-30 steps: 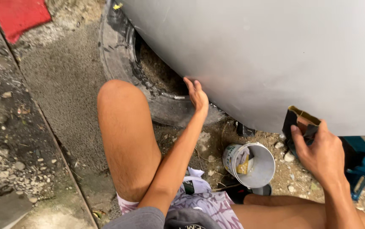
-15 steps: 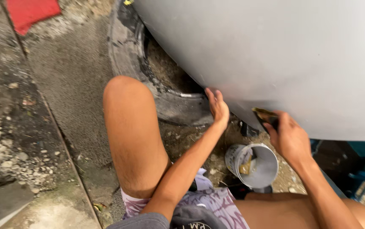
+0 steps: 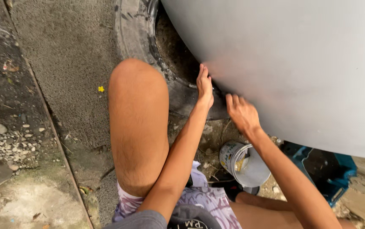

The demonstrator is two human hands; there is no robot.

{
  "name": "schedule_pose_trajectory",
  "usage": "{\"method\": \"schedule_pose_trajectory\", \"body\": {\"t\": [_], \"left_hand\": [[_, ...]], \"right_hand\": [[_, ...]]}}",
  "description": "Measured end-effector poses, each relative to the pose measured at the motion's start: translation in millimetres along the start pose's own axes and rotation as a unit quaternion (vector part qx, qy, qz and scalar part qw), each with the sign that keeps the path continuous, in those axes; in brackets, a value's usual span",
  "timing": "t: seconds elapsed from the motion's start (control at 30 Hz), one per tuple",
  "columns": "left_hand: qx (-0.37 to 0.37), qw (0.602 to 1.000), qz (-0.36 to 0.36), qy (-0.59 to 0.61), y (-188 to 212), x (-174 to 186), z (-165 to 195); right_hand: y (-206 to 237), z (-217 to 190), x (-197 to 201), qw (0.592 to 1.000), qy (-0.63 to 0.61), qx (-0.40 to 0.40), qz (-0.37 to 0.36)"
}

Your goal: The person sits on the ground and sands a grey car panel using a sanding block. They repeatedly dip the block into a bucket of water and wipe the surface with a cloth while sanding.

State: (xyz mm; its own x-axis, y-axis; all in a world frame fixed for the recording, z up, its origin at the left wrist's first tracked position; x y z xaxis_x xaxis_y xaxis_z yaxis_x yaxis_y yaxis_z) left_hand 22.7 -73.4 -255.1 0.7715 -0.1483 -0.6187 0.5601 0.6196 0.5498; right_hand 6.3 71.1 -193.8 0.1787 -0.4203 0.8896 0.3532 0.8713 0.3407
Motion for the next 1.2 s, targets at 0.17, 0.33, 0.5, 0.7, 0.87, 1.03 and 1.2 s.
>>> {"method": "schedule_pose_trajectory", "body": {"t": [0.17, 0.33, 0.5, 0.7, 0.87, 1.03, 1.2], "left_hand": [[0.008, 1.0, -0.012, 0.005, -2.4, -0.4, 3.7], [-0.006, 0.998, 0.011, -0.066, 6.2, 1.4, 14.9], [0.026, 0.996, 0.017, -0.083, 7.6, 5.2, 11.5], [0.002, 1.0, -0.021, 0.009, -1.5, 2.5, 15.3], [0.014, 0.993, 0.008, -0.12, -0.2, 5.9, 9.6], [0.01, 0.989, 0.023, -0.145, 1.4, 5.2, 11.2], [0.046, 0.995, 0.004, -0.086, 0.3, 4.2, 2.4]], "right_hand": [[14.5, 0.2, 3.1, 0.999, 0.009, 0.007, 0.052], [44.5, 8.2, 1.7, 0.999, 0.029, 0.019, 0.008], [-7.0, -12.6, 20.1, 0.999, 0.009, 0.04, 0.036], [-17.9, -12.6, 19.0, 0.999, 0.023, 0.009, 0.039], [64.4, 15.4, -2.8, 0.996, 0.061, 0.022, -0.06], [14.3, 8.4, 20.8, 0.997, 0.012, 0.057, 0.046], [-6.7, 5.9, 14.0, 0.997, -0.005, 0.047, 0.064]]}}
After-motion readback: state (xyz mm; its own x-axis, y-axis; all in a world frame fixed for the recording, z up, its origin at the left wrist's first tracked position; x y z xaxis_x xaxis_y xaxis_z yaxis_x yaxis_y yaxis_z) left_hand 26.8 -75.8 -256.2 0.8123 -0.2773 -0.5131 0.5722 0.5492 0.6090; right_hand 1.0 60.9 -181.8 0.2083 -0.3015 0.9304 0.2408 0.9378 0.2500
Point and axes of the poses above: each hand's wrist, its own y-axis away from the middle knuckle, its own x-axis out of the back of the hand, z = x × y, the point moved 7 cm from there along -y, towards the middle knuckle
